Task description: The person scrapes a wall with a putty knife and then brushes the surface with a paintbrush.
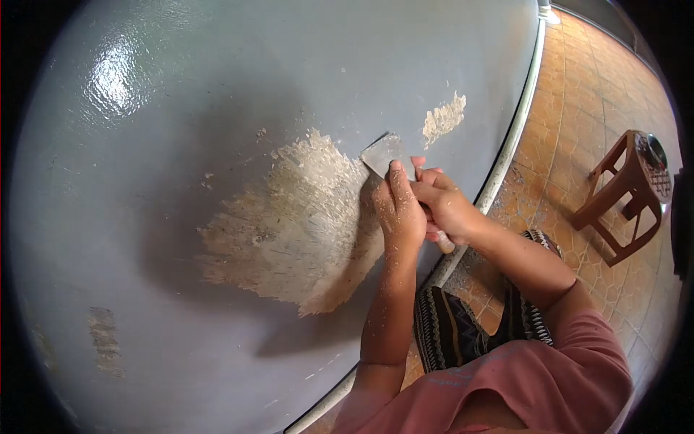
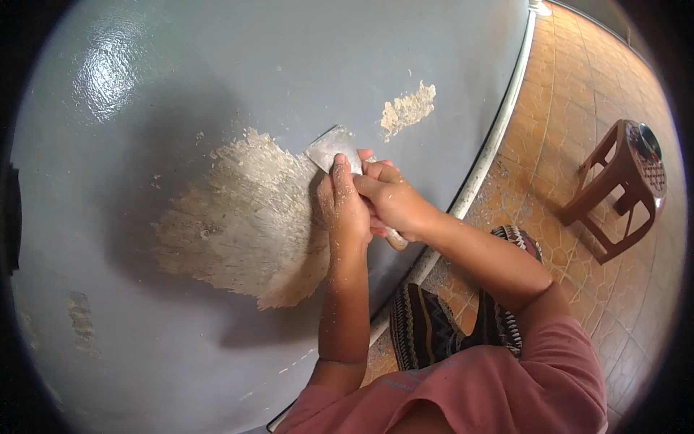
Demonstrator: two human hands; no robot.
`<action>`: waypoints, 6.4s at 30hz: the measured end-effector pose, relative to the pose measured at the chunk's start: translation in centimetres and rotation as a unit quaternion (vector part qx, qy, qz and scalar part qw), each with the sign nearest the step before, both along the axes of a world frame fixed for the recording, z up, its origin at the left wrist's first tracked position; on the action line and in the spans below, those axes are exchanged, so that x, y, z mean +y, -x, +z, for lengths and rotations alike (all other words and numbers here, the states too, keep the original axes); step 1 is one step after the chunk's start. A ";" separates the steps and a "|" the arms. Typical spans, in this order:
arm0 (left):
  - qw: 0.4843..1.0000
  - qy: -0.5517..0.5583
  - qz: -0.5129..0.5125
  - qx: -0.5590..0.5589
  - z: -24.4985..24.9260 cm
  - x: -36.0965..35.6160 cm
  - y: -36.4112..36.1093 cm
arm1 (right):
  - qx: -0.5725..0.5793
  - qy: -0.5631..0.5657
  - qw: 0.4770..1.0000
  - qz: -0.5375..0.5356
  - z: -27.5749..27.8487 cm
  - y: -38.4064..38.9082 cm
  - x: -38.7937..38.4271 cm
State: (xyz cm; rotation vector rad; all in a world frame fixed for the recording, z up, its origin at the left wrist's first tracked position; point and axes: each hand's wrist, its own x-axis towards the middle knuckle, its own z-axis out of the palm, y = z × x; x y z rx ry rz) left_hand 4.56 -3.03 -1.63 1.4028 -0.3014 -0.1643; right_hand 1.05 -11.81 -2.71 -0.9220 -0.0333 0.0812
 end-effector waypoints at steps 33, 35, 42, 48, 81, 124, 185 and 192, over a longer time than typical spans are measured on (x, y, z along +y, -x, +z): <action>0.999 0.011 -0.032 0.006 5.4 0.0 -0.4 | -0.067 -0.006 0.997 -0.030 3.4 -0.7 1.0; 0.999 -0.028 -0.006 -0.025 2.8 0.6 -0.7 | -0.050 0.004 0.998 -0.038 2.9 -0.1 1.3; 0.997 0.021 -0.051 0.051 2.3 0.9 0.3 | 0.002 -0.013 1.000 -0.018 1.7 0.6 1.1; 1.000 0.005 -0.001 0.013 -0.4 1.5 0.9 | 0.043 -0.005 0.999 -0.023 0.2 1.0 2.3; 0.997 0.053 -0.019 0.053 -0.6 0.9 0.2 | 0.012 0.043 0.998 -0.037 -0.2 0.2 1.5; 1.000 -0.017 -0.026 0.004 5.7 1.7 -0.4 | -0.069 0.057 0.993 -0.080 4.3 -1.0 2.3; 1.000 0.011 -0.004 -0.016 -1.4 1.2 -1.5 | 0.000 0.056 0.996 -0.069 1.7 1.1 1.8; 0.999 0.033 -0.025 0.028 1.6 0.0 0.4 | -0.014 0.005 1.000 -0.008 1.3 0.6 0.4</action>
